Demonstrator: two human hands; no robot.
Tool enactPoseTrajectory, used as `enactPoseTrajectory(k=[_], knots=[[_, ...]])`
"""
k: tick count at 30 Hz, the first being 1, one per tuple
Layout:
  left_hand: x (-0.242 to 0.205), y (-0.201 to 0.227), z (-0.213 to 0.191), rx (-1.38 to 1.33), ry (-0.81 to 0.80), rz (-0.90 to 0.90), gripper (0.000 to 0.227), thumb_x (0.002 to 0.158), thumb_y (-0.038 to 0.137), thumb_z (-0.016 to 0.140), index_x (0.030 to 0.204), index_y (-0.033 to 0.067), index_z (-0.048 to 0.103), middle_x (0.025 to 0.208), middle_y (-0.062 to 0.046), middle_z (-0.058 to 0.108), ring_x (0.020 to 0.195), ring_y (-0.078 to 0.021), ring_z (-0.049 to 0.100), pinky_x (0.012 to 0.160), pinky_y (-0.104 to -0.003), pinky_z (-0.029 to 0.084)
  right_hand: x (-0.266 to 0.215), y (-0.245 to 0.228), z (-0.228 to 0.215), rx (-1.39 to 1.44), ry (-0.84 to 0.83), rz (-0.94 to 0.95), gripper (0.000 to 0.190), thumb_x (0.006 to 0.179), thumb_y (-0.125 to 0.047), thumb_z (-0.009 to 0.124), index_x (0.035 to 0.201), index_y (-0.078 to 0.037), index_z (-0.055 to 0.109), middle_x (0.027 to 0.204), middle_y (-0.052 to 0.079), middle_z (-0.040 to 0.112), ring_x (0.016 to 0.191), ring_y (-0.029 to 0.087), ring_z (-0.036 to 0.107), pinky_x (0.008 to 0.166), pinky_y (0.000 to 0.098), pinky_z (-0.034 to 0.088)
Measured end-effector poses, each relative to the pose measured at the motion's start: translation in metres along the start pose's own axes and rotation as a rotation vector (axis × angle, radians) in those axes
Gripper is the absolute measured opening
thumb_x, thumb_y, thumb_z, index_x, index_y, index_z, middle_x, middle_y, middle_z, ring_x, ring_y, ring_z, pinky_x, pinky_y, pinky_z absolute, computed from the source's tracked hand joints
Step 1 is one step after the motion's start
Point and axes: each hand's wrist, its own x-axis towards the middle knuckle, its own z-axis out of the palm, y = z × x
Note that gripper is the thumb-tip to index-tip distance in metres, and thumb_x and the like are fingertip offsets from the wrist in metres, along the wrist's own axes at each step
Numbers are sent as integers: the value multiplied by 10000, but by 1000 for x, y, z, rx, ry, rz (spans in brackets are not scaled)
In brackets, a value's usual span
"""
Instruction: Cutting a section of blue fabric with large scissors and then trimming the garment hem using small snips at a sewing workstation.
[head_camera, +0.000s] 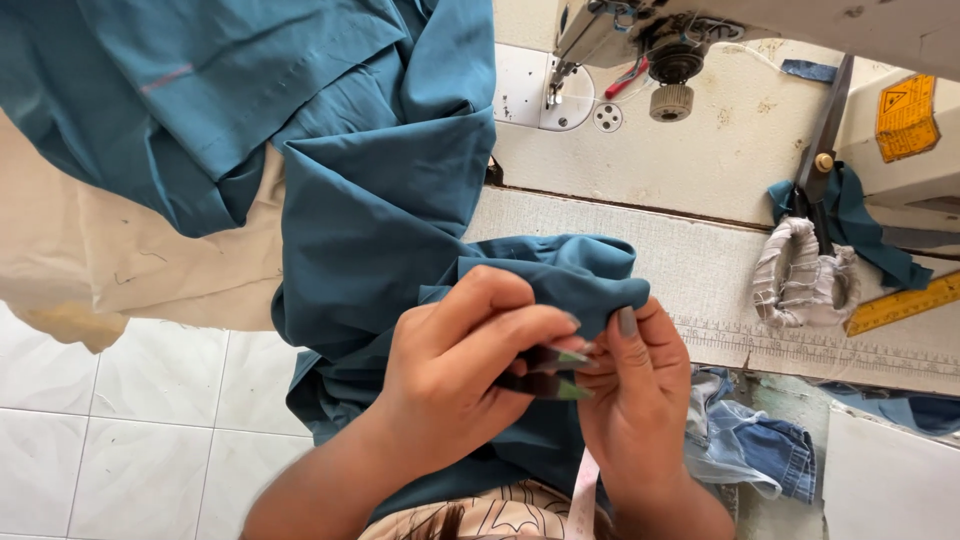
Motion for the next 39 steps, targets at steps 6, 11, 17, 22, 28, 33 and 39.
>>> enactPoseTrajectory(k=[6, 11, 17, 22, 28, 33, 39], knots=[[6, -2, 6, 227, 20, 17, 111, 960, -42, 559, 979, 53, 614, 949, -80, 512, 647, -225, 541, 528, -317, 455, 0, 3, -3, -2, -3, -21, 226, 1071, -119, 571, 1229, 35, 623, 1059, 139, 721, 964, 222, 709, 914, 330, 561], [-6, -11, -12, 292, 175, -135, 199, 855, -94, 582, 1002, 39, 601, 1016, -110, 545, 778, -230, 630, 655, -305, 512, 13, 0, -15, 32, 35, -89, 187, 1086, -112, 563, 1210, -16, 664, 1138, 157, 752, 1062, 266, 732, 1037, 395, 573], [-36, -10, 11, 410, -40, 47, 368, 982, 355, 691, 1226, 89, 618, 1093, -109, 545, 633, -227, 561, 545, -353, 447, 17, -6, -5, 111, 75, -36, 214, 1056, -96, 579, 1215, 36, 638, 1142, 216, 736, 1071, 298, 730, 1033, 400, 568], [-31, -23, 4, 521, 108, -19, 301, 858, 40, 616, 1158, 62, 646, 1070, -127, 577, 688, -270, 577, 567, -358, 454, 20, -15, -14, 24, 53, -127, 255, 1038, -67, 569, 1266, 41, 599, 1146, 222, 728, 1085, 323, 728, 1072, 433, 566], [-24, -17, -1, 216, 208, 7, 90, 918, -58, 635, 997, -17, 624, 930, -128, 657, 791, -264, 667, 696, -315, 536, 15, -25, -7, -106, -49, -127, 469, 1000, -59, 538, 1451, 15, 438, 1197, 128, 530, 989, 341, 661, 875, 440, 644], [-32, -17, -3, 4, 277, -258, 141, 994, 123, 632, 1075, 17, 678, 914, -82, 725, 602, -110, 706, 579, -191, 540, 11, -27, 13, -676, 10, -503, 290, 1006, 111, 541, 1172, -75, 393, 1203, 209, 543, 747, 229, 675, 675, 297, 611], [-22, -4, -8, -143, 206, -246, 129, 1022, 95, 576, 1079, 35, 676, 951, -52, 694, 716, -95, 576, 662, -198, 461, 25, -43, 7, -1425, -106, -831, 333, 986, -198, 710, 1306, -127, 652, 1518, 178, 381, 1435, 369, 428, 1144, 481, 440]])
